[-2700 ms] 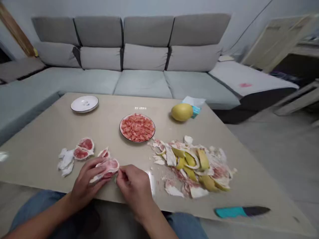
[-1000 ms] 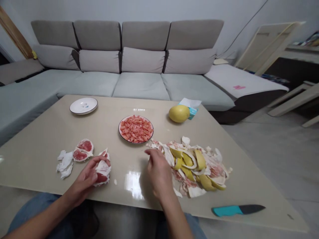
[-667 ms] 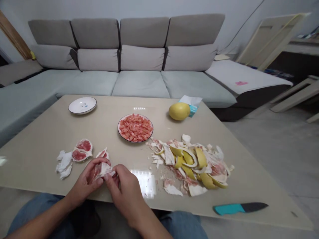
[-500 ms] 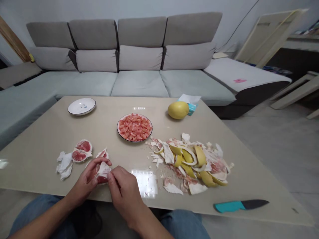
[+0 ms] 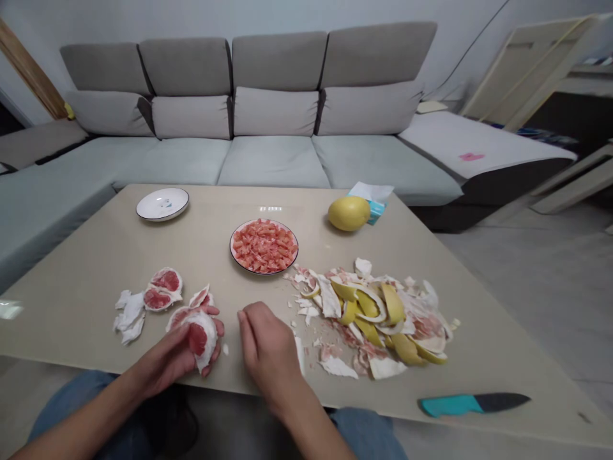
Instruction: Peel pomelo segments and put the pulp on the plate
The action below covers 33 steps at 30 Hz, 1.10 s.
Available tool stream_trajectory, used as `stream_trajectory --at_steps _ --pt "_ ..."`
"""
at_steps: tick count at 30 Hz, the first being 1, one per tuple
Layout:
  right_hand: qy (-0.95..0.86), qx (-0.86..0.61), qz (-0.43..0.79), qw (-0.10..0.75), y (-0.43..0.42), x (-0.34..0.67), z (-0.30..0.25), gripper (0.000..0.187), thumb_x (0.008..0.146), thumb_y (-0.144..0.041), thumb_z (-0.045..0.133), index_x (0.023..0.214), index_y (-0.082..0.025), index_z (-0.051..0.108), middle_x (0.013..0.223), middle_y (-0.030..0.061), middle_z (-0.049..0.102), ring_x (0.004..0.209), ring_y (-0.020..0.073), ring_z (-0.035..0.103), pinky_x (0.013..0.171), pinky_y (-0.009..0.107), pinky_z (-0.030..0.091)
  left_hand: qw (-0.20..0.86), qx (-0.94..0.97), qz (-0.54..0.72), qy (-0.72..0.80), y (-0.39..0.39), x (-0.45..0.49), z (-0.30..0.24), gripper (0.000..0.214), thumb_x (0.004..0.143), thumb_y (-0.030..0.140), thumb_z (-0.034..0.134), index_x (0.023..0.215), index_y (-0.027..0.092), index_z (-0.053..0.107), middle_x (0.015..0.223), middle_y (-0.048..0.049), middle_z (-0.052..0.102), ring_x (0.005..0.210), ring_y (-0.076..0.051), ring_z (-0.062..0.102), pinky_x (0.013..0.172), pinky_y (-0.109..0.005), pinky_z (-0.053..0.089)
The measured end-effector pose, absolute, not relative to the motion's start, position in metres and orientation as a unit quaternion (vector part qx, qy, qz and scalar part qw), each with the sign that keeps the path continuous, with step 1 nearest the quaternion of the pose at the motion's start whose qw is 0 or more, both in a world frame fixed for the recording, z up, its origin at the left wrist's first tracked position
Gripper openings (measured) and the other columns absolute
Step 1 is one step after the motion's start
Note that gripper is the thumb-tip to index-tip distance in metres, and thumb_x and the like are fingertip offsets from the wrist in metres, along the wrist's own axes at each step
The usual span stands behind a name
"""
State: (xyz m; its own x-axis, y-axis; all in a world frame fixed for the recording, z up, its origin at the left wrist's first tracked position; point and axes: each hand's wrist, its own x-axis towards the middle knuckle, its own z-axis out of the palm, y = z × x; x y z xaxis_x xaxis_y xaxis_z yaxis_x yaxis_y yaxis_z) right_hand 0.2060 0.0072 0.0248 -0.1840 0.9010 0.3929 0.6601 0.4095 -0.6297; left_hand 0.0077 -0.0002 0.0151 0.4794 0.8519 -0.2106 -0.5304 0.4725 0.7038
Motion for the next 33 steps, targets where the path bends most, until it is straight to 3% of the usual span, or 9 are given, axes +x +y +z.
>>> stream_trajectory --at_steps 5,8,10,13,17,23,28,33 --pt "-0.727 -0.645 0.037 0.233 0.030 0.247 0.019 0.026 0.089 -0.011 0.045 0.100 -0.020 0.068 0.095 0.0096 0.073 0.080 0.0231 0.066 0.062 0.029 0.039 0.860 0.184 0.393 0.268 0.006 0.006 0.018 0.038 0.093 0.045 0.049 0.113 0.015 0.060 0.102 -0.0136 0.068 0.088 -0.030 0.070 0.079 -0.046 0.054" --pt "-0.668 -0.730 0.012 0.146 0.040 0.267 0.018 0.023 0.090 -0.024 0.052 0.078 -0.021 0.071 0.074 0.0105 0.073 0.065 0.0242 0.065 0.052 0.030 0.029 0.856 0.170 0.399 0.282 0.007 0.006 0.019 0.032 0.093 0.039 0.053 0.109 0.013 0.061 0.101 -0.0139 0.070 0.099 -0.034 0.069 0.092 -0.049 0.048" --pt "-0.628 -0.767 0.005 0.126 0.043 0.275 0.019 0.034 0.089 -0.039 0.055 0.064 -0.020 0.068 0.061 0.0107 0.069 0.057 0.0237 0.061 0.049 0.030 0.024 0.840 0.171 0.424 0.291 0.007 0.006 0.018 0.029 0.093 0.036 0.054 0.113 0.016 0.060 0.105 -0.0130 0.070 0.102 -0.036 0.069 0.094 -0.051 0.047" --pt "-0.613 -0.771 0.011 0.173 0.046 0.274 0.019 0.035 0.088 -0.042 0.054 0.065 -0.020 0.067 0.060 0.0089 0.067 0.057 0.0230 0.060 0.049 0.029 0.027 0.813 0.176 0.465 0.305 0.006 0.005 0.017 0.039 0.093 0.033 0.056 0.130 0.024 0.048 0.113 -0.0125 0.068 0.102 -0.035 0.070 0.093 -0.053 0.048" --pt "-0.686 -0.644 0.138 0.307 0.038 0.248 0.016 0.025 0.089 -0.027 0.046 0.099 -0.019 0.067 0.090 0.0082 0.073 0.074 0.0215 0.066 0.065 0.031 0.045 0.795 0.171 0.485 0.323 0.004 0.005 0.018 0.057 0.092 0.031 0.060 0.142 0.027 0.034 0.118 -0.0139 0.066 0.101 -0.033 0.071 0.092 -0.050 0.050" --pt "-0.714 -0.518 0.336 0.331 0.011 0.198 0.023 0.025 0.093 -0.027 0.048 0.081 -0.020 0.067 0.076 0.0035 0.071 0.069 0.0174 0.064 0.065 0.027 0.048 0.793 0.154 0.501 0.311 0.006 0.006 0.020 0.042 0.094 0.029 0.056 0.134 0.022 0.044 0.113 -0.0099 0.069 0.103 -0.027 0.070 0.097 -0.048 0.051" --pt "-0.681 -0.493 0.393 0.372 0.003 0.188 0.025 0.016 0.089 -0.022 0.055 0.095 -0.020 0.069 0.085 0.0031 0.072 0.068 0.0147 0.065 0.060 0.023 0.050 0.764 0.170 0.532 0.323 0.007 0.009 0.019 0.029 0.095 0.026 0.054 0.123 0.019 0.052 0.108 -0.0098 0.070 0.102 -0.024 0.069 0.089 -0.041 0.056" --pt "-0.708 -0.455 0.377 0.387 -0.001 0.187 0.024 0.026 0.082 -0.014 0.057 0.106 -0.019 0.066 0.082 0.0029 0.070 0.066 0.0138 0.064 0.063 0.024 0.053 0.733 0.184 0.548 0.357 0.004 0.013 0.018 0.038 0.092 0.028 0.060 0.129 0.021 0.049 0.106 -0.0080 0.071 0.098 -0.023 0.070 0.087 -0.039 0.057"
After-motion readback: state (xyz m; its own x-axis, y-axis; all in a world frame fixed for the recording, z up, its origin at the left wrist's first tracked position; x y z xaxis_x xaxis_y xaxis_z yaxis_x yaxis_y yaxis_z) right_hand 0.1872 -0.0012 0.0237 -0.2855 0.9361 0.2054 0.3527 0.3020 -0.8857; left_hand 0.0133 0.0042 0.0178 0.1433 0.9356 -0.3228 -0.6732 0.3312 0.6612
